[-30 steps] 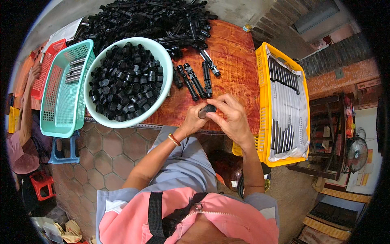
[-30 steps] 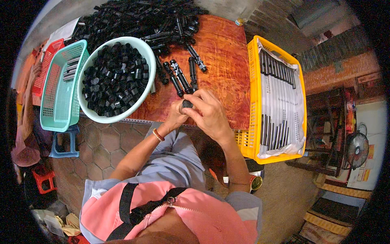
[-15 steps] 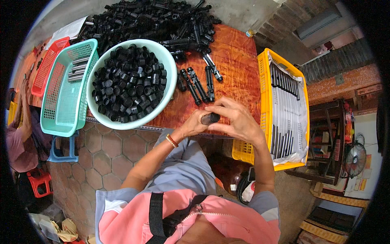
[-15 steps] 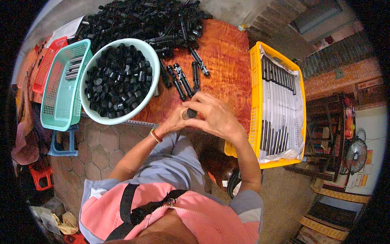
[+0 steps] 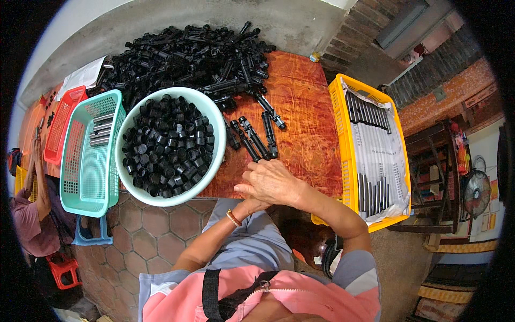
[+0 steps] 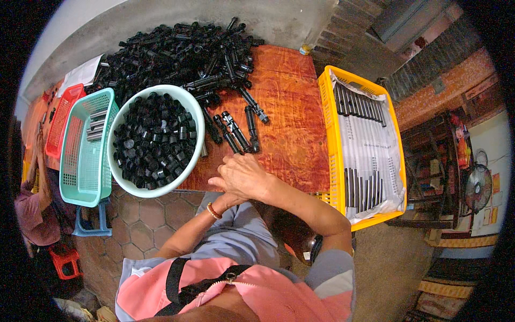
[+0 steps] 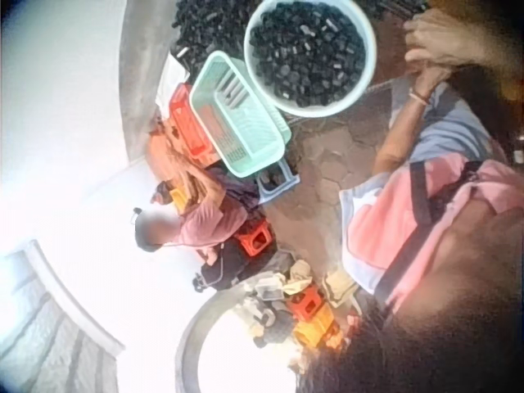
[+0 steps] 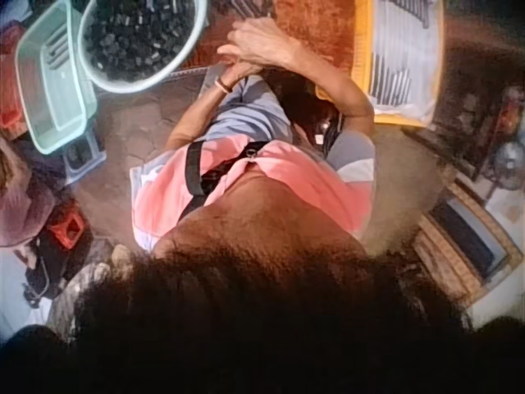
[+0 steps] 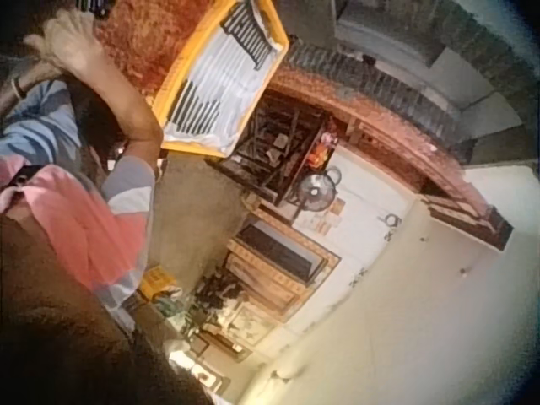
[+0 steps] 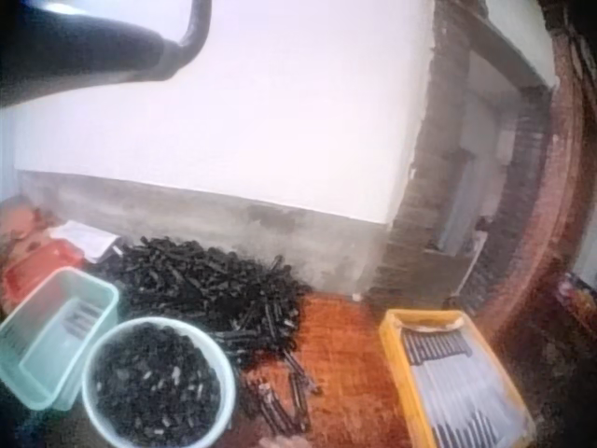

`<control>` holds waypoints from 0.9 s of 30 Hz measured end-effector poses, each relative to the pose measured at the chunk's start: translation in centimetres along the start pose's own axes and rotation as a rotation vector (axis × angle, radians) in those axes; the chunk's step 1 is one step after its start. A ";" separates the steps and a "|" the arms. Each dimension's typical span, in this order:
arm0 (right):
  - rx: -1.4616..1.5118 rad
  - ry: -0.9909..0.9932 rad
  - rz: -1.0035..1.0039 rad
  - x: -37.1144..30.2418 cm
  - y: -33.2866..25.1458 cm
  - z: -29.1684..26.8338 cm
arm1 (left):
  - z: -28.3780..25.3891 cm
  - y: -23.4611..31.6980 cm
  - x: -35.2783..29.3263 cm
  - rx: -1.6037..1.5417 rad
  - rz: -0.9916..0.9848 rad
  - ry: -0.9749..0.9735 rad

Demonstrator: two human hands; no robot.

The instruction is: The person repeatedly picks up a metal rod and a black plastic cap, screws the cap onto the rod, and places the assembled unit into a green basket. This process is repeated multiple times with components from a yellow crate and a white bowl.

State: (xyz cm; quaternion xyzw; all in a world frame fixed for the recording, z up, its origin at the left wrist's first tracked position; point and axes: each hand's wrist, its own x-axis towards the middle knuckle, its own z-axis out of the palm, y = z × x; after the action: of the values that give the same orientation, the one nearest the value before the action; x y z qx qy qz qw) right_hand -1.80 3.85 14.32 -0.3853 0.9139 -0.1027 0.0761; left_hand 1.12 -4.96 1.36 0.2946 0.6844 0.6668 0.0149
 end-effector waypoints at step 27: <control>0.007 0.218 -0.168 -0.3 -0.1 -1.3 | -1.5 -0.7 1.2 0.054 -0.037 0.005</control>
State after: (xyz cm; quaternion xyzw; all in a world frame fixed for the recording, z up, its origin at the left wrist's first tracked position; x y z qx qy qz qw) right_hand -1.79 4.19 15.57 -0.4466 0.8810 -0.1530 -0.0310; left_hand -0.76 -5.80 1.37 0.2805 0.7075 0.6485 0.0174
